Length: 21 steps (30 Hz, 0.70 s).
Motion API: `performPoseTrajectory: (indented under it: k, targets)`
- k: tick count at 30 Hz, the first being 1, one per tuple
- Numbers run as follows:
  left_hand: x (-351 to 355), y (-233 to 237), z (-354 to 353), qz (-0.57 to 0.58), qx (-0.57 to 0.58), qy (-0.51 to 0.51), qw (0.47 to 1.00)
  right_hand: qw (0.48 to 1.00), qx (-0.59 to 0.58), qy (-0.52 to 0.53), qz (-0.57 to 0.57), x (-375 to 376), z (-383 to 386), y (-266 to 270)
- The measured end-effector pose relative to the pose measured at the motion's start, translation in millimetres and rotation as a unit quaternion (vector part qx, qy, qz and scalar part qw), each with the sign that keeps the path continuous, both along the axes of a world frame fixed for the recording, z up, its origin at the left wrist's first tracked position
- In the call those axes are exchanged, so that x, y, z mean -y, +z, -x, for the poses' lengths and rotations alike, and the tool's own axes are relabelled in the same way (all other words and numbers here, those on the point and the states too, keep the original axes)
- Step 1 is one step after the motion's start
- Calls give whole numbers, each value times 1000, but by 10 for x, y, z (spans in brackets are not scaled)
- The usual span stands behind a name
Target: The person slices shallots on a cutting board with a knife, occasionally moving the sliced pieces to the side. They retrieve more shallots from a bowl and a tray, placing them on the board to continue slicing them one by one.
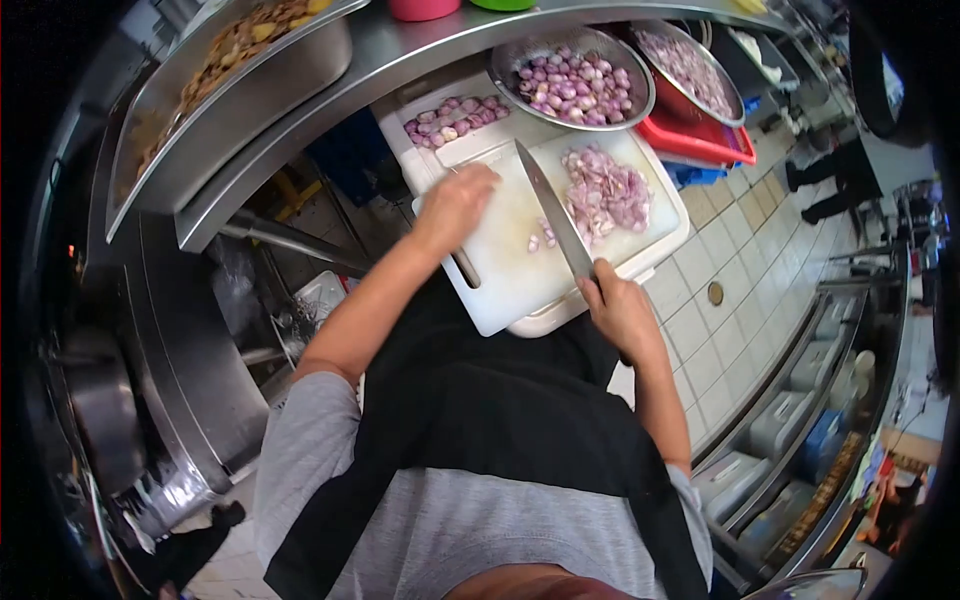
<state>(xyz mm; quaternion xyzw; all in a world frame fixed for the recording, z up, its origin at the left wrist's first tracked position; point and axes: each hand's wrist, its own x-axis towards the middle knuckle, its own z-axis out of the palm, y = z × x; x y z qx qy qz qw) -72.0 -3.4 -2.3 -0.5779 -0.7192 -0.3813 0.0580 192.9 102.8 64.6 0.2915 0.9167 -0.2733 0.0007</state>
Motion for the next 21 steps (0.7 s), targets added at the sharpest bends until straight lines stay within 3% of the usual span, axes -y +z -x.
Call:
performPoseTrajectory:
  k: [3,6,8,11,12,14,15,17,21]
  targets:
    - [-68,118,443,23,-33,126,991,999,12,34,-6,90,-152,59]
    - [-124,61,747,92,-97,138,981,997,6,70,20,180,-207,9]
    - [-157,59,799,125,-76,137,980,993,24,109,40,190,-215,-11]
    - [-191,89,772,146,-35,162,975,995,22,78,55,-20,-234,-122]
    - [-188,131,692,146,-36,155,976,997,23,62,50,-110,-230,-158]
    - [-135,254,406,23,10,93,995,999,28,10,29,-235,-225,-150]
    - [-102,308,226,70,55,58,994,1000,27,-5,-3,-255,-221,-165]
    - [-13,237,-145,46,88,-48,994,999,26,-28,-31,-233,-212,-146]
    - [87,159,-634,97,131,-97,982,998,37,-12,-51,47,-160,0]
